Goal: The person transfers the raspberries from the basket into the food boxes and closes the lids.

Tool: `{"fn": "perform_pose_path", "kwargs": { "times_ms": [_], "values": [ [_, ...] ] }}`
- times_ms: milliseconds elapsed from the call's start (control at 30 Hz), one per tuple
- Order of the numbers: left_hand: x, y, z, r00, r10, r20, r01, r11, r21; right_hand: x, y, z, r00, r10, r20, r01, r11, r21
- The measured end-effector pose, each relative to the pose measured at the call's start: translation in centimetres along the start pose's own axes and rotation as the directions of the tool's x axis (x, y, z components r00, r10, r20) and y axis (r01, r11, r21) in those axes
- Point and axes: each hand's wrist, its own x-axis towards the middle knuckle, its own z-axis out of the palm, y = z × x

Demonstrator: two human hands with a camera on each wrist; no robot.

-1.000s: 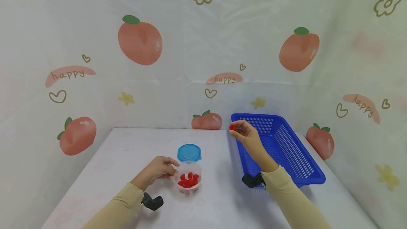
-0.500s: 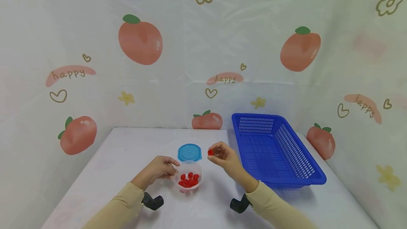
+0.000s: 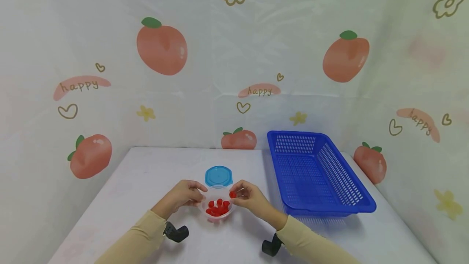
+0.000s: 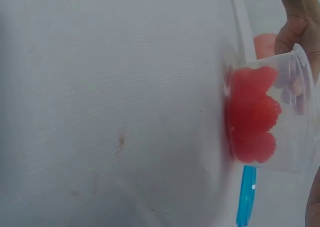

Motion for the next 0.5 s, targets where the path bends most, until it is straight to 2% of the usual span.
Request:
{"fn": "perform_pose_path", "kwargs": {
  "times_ms": [500],
  "values": [
    [-0.04,0.01,0.03,1.0,0.013,0.005,-0.012,1.0,-0.011,0.23,0.65,0.43,0.999,0.039,0.02,-0.037,0.996,-0.078]
  ]
}}
